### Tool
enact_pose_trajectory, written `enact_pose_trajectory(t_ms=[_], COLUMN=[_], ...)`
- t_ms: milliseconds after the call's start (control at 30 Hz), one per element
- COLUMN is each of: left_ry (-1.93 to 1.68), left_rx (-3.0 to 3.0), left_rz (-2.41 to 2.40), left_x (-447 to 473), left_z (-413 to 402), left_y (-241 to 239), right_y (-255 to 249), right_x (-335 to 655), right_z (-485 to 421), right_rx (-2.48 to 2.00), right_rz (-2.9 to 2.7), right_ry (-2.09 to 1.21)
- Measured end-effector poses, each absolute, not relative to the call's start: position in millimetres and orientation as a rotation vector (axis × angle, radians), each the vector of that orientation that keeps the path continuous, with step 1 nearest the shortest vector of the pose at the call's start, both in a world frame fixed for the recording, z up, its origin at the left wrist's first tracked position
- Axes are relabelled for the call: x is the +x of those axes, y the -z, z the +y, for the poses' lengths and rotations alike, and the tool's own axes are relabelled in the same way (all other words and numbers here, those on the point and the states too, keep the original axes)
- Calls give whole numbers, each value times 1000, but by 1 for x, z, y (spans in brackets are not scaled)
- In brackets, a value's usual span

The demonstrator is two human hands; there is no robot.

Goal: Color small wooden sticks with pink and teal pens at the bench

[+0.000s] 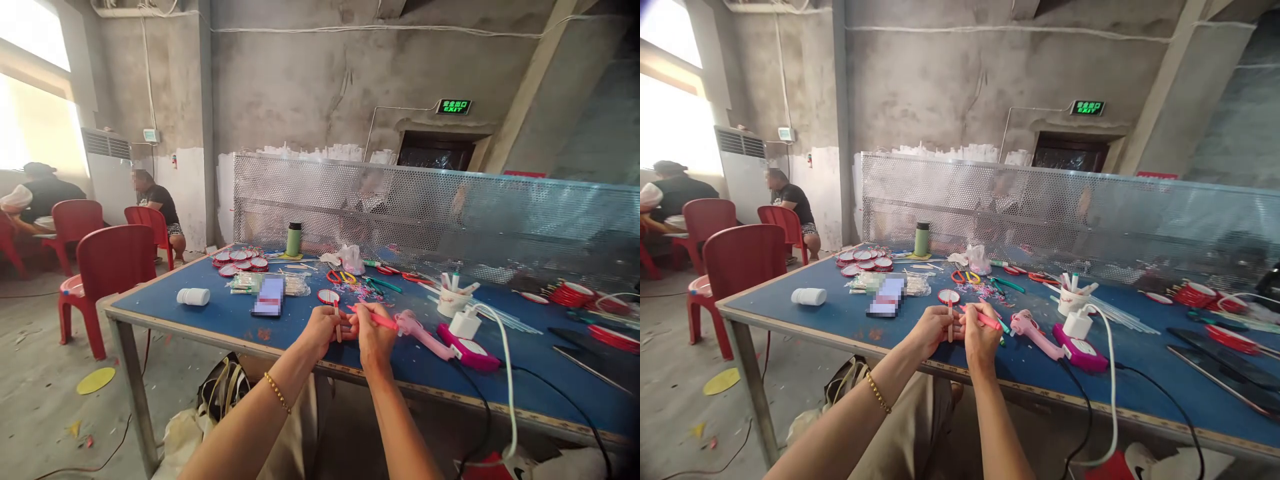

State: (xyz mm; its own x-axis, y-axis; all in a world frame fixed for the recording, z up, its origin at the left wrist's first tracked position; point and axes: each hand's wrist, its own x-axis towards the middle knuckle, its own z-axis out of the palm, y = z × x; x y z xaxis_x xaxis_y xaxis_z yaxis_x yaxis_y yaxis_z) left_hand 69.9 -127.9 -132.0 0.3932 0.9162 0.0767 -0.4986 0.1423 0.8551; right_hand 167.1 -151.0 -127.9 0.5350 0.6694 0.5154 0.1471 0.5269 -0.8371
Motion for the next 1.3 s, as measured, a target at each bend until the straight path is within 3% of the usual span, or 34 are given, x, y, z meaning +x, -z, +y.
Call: enact_pose_trajectory(t_ms=[1300], left_ry=[-1138], left_rx=[1098], left_rz=[411], left_x=[59], left_z=[-138], left_y=[140], right_y=[132], right_x=[168], right_z=[-159], right_rx=[-993], right_rz=[-1222], right_ry=[-390])
